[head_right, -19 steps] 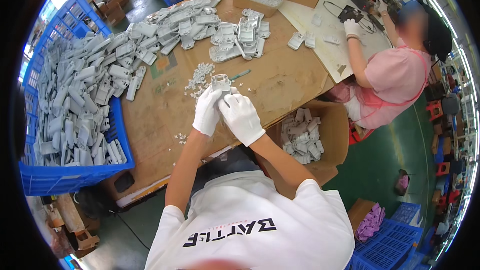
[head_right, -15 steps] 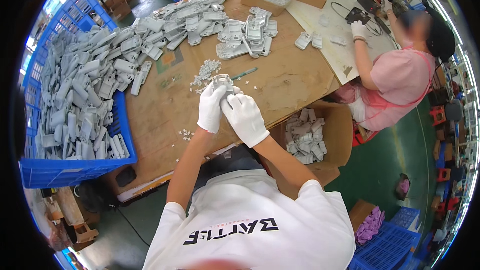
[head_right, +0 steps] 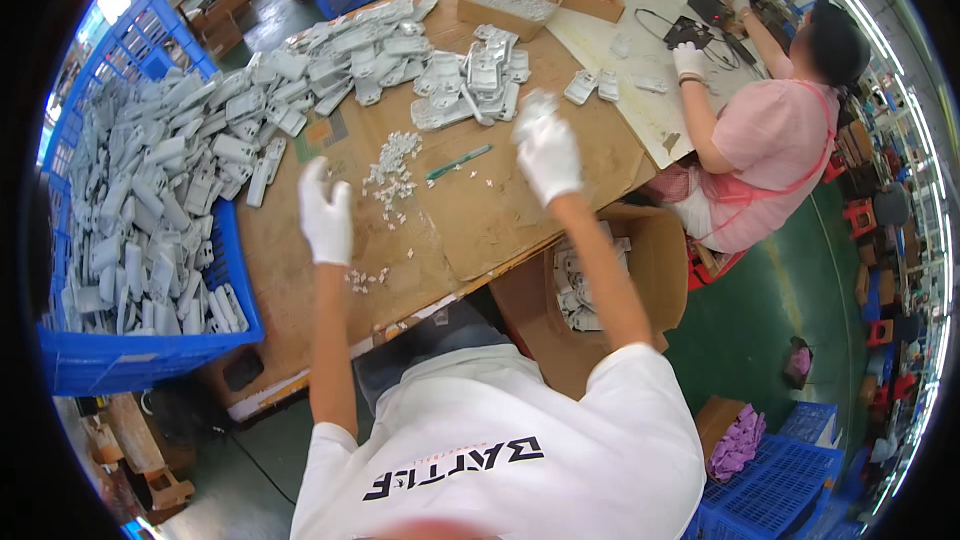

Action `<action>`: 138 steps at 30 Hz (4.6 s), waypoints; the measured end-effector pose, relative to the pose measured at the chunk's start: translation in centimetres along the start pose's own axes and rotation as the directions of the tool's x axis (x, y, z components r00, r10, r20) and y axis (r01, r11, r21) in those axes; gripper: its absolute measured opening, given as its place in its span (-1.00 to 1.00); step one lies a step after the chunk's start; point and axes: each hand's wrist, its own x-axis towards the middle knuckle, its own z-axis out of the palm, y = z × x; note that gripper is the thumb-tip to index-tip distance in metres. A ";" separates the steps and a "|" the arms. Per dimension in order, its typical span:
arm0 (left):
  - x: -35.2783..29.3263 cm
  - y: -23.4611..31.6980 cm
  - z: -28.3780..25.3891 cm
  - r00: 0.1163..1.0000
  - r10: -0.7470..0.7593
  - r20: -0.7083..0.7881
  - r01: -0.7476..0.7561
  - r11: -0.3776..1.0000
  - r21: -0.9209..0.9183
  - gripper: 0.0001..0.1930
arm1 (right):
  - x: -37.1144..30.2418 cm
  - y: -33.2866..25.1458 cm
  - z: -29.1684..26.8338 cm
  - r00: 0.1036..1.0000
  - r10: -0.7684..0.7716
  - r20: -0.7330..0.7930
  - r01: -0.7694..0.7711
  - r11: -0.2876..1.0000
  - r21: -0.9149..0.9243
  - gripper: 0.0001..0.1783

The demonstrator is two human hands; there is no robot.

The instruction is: The person picks up a remote control housing and small white components, fits the components into the housing, and presses them into place. They then set the assembled housing aside on the table and repeat the process.

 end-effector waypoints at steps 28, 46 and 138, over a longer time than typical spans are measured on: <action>2.5 -8.6 -6.9 0.975 -0.206 -0.084 0.198 0.633 0.748 -0.79 | -0.3 -13.7 4.6 0.941 -0.315 0.121 0.303 0.947 0.108 -0.93; -6.4 -5.8 -8.1 0.678 -0.685 0.267 0.729 0.580 -0.363 -0.69 | 1.7 -15.6 2.1 0.852 -0.341 0.397 0.372 0.928 -0.001 -0.92; -11.7 8.9 -5.6 0.744 -0.610 0.274 0.661 0.730 -0.171 -0.67 | -6.2 -22.3 -3.7 0.959 -0.106 0.264 -0.169 0.531 0.830 -0.82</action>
